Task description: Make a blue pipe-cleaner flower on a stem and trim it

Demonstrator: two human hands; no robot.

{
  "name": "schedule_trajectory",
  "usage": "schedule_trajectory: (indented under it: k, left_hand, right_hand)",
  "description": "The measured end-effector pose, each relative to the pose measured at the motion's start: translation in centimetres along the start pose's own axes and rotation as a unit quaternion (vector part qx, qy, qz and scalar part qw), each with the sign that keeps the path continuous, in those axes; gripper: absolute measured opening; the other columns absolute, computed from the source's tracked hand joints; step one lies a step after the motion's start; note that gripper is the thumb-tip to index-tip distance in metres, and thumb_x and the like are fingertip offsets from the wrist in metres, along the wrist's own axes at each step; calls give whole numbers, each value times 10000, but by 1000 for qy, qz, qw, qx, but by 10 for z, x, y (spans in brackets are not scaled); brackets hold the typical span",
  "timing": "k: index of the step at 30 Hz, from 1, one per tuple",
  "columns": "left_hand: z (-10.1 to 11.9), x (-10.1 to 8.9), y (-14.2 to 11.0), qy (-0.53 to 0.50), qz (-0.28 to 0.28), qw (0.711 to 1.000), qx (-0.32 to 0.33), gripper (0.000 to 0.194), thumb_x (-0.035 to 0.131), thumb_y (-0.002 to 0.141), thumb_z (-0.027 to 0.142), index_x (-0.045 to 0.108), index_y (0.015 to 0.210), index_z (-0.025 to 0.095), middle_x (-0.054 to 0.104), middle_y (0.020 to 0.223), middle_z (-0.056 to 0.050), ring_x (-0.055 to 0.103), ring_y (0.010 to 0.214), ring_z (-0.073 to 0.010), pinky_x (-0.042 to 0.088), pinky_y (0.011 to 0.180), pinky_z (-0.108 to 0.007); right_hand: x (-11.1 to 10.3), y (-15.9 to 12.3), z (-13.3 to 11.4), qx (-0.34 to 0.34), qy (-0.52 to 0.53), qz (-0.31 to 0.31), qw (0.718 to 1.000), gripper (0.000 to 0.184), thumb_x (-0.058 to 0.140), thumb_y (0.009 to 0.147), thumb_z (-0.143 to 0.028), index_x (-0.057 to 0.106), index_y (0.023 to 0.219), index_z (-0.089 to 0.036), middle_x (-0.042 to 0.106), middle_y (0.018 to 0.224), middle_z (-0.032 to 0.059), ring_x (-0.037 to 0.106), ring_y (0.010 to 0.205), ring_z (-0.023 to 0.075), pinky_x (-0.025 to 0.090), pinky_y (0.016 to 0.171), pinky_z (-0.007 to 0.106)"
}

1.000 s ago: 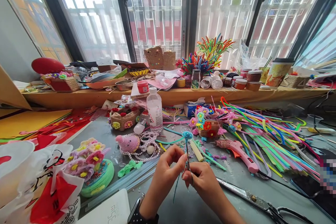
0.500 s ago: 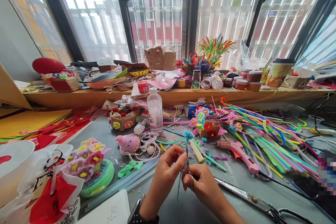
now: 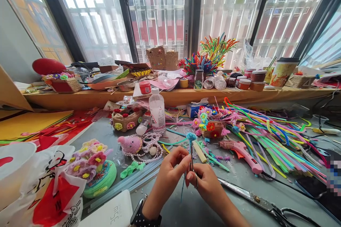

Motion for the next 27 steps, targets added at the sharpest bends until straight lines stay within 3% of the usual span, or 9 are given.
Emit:
schedule_trajectory:
  k: [9,20,27]
  left_hand:
    - [1,-2,1,-2,6,1000,-7,178,475,747,330,450,675,170,407,532,53,407,517,-91,329,511,-205]
    - [1,1,0,-31,-13,999,-9,180,463,761,324,439,673,169,439,538,47,433,516,-93,352,524,-208]
    - [2,0,0,-27,-6,1000,-7,177,462,765,321,452,685,163,433,561,39,426,537,-95,348,532,-209]
  right_hand:
    - [-8,1,2,17,-29,49,998,662,338,646,-705,433,317,-139,356,355,-21,353,383,76,271,438,194]
    - [-1,-2,-2,-3,5,8,1000,710,241,624,-755,501,408,-130,368,406,-17,336,405,79,213,399,202]
    - [-7,0,0,12,-45,40,998,686,271,667,-711,437,328,-139,363,365,-20,351,398,74,270,438,197]
Point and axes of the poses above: each hand's wrist, its own y-axis towards the middle knuckle, its own x-axis out of the palm, z = x × y, the point moved 7 cm from there along y, towards the middle knuckle
